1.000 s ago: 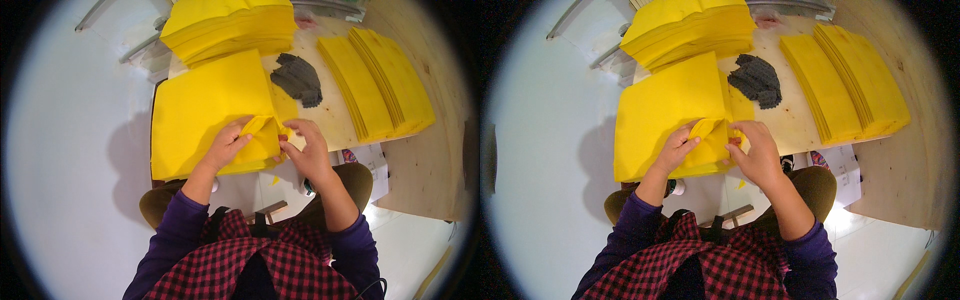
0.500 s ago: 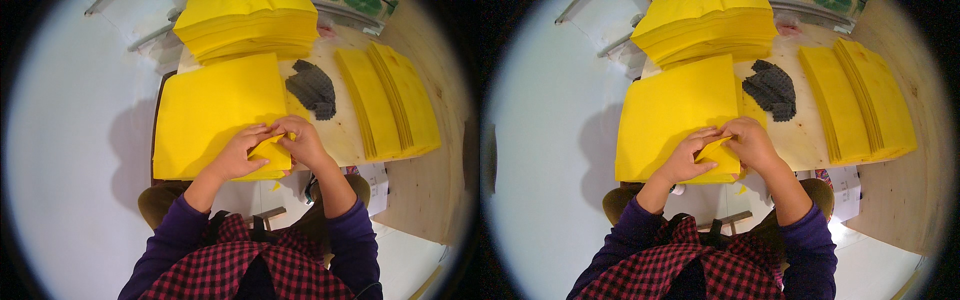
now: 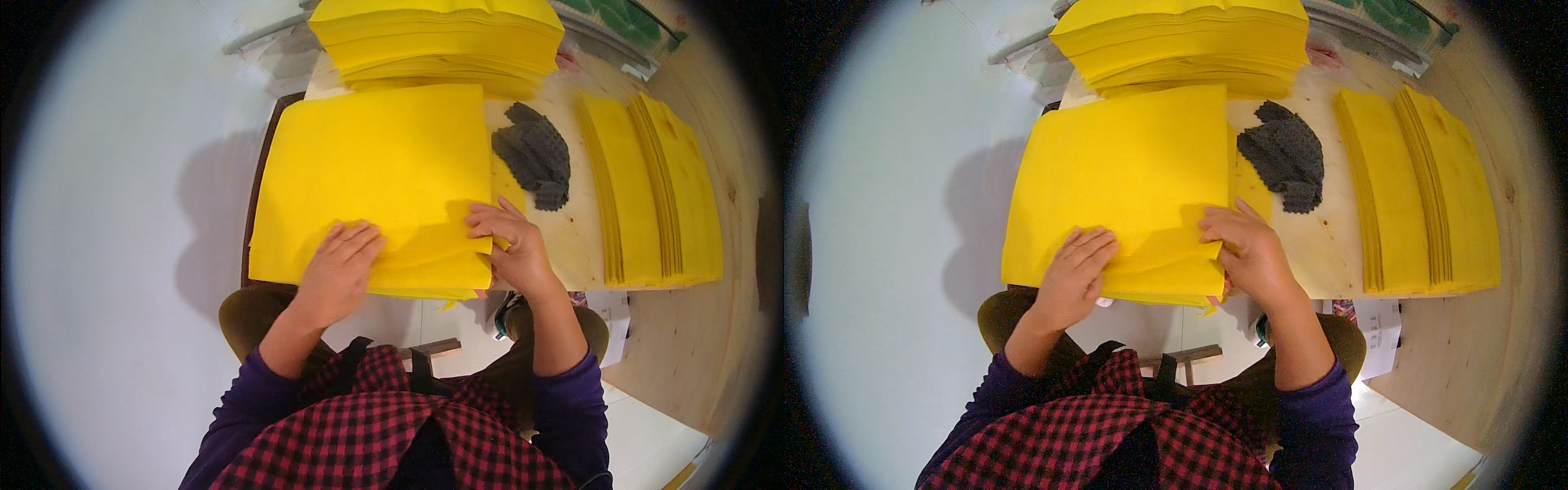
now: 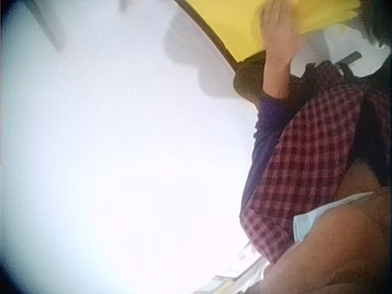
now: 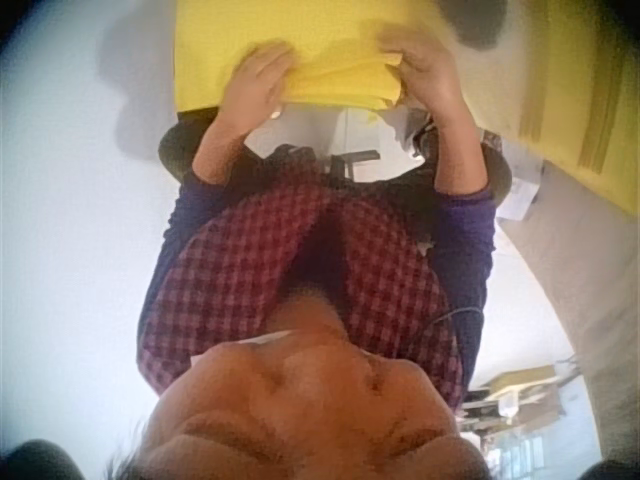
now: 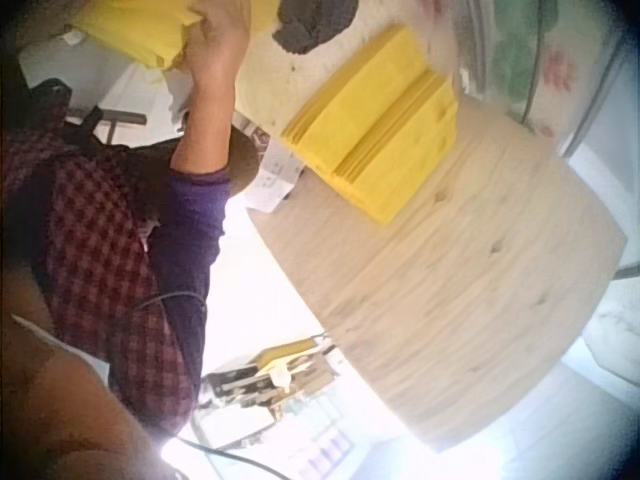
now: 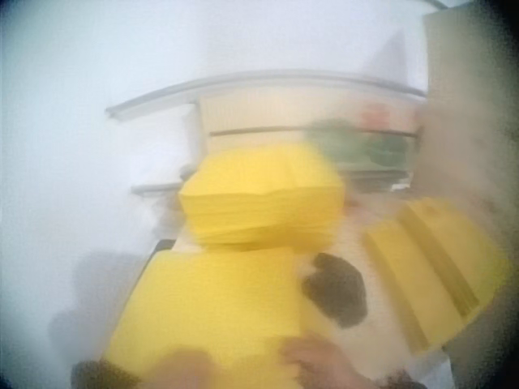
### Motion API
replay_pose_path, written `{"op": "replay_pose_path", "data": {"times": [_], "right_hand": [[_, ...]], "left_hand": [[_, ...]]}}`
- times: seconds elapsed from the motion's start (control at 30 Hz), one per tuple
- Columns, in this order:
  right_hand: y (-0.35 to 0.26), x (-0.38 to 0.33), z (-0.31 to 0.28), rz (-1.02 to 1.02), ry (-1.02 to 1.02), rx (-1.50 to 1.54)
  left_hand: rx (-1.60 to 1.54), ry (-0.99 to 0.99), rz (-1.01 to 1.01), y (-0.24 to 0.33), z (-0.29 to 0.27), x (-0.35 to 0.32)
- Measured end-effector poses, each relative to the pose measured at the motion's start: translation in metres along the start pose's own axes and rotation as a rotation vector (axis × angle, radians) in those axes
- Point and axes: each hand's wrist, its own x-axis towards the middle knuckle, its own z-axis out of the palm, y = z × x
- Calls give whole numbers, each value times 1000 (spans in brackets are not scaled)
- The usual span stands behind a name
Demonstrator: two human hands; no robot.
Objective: The person repeatedly folds yellow sheets of paper by hand on a table, aligning edges and pressing creases. They handle sheets one at a time, stacking completed folds to the side. No tools are used.
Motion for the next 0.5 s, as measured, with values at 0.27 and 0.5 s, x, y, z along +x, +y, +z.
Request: {"op": "replay_pose_path", "data": {"times": [0.27,0.5], "right_hand": [[-6,0,1,67,-6,14],[-10,2,4,60,8,-34]], "left_hand": [[215,71,-189,-64,-27,-50],[202,105,-156,-85,-34,-63]]}}
